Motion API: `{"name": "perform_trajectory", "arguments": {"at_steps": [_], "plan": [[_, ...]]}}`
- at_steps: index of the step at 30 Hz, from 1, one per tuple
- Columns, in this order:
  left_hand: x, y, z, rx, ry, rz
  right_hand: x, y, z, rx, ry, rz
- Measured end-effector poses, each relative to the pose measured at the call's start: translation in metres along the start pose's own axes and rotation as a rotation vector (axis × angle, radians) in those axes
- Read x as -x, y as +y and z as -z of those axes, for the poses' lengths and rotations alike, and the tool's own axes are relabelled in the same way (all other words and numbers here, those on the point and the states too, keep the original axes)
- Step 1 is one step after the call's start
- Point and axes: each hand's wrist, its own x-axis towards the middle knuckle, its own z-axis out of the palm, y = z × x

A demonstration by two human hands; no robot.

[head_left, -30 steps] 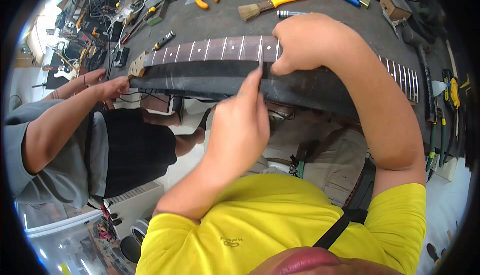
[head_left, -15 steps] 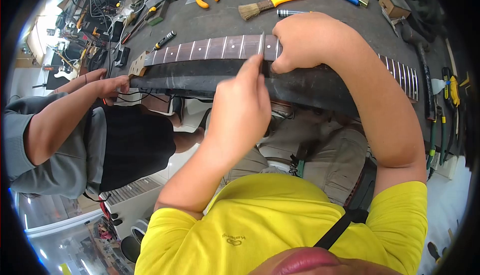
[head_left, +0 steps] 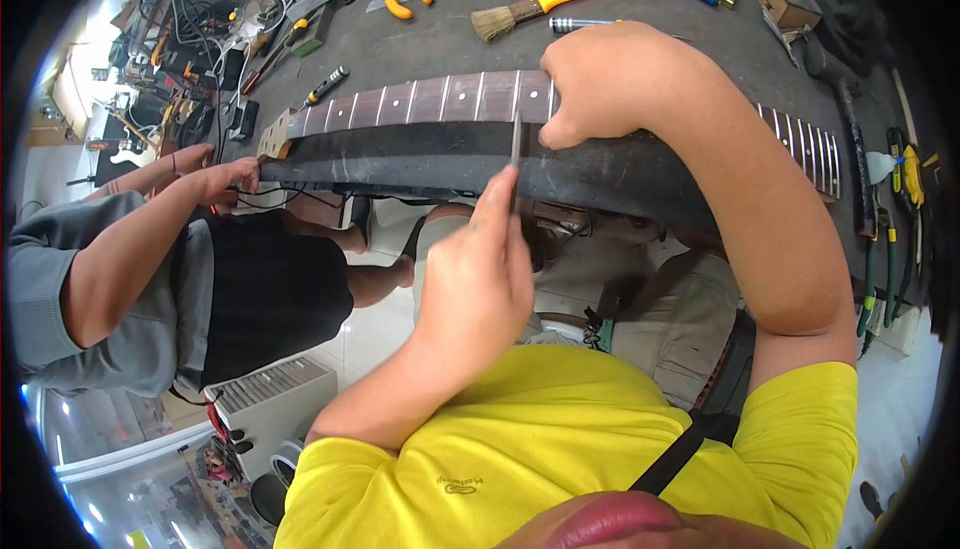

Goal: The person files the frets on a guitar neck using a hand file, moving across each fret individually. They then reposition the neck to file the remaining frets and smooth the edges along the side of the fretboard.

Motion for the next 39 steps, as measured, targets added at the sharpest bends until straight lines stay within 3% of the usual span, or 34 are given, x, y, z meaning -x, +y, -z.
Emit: {"name": "perform_trajectory", "arguments": {"at_steps": [5, 7, 11, 14, 19, 25, 32, 34, 37, 39], "plan": [[-0.059, -0.005, -0.009, -0.054, -0.047, -0.015, 0.005, -0.006, 0.006, -0.01, -0.036, -0.001], [-0.034, 0.002, -0.003, -0.048, -0.033, -0.06, 0.0, -0.001, 0.002, -0.001, -0.002, 0.018], [-0.018, 0.011, 0.006, -0.002, -0.138, 0.12, 0.001, -0.003, 0.0, 0.01, 0.008, 0.013], [-0.066, -0.004, -0.007, -0.01, -0.035, -0.024, 0.003, -0.006, 0.006, -0.007, -0.017, 0.006], [-0.018, 0.011, 0.006, -0.072, -0.082, 0.017, 0.001, -0.002, 0.002, -0.011, -0.009, -0.001], [-0.069, -0.007, -0.006, -0.017, -0.032, -0.058, 0.003, -0.004, 0.003, -0.012, -0.006, 0.002], [-0.041, 0.008, 0.006, 0.034, -0.086, 0.122, 0.003, -0.005, 0.003, 0.01, -0.023, 0.0], [-0.07, -0.004, -0.001, -0.051, -0.061, -0.068, 0.004, -0.005, 0.006, -0.003, -0.011, 0.007], [-0.07, -0.006, -0.003, -0.067, -0.038, -0.088, 0.002, -0.004, 0.006, 0.016, -0.026, 0.013], [-0.041, 0.009, 0.01, -0.022, -0.119, 0.01, 0.002, -0.003, 0.003, 0.007, -0.01, 0.011]]}}
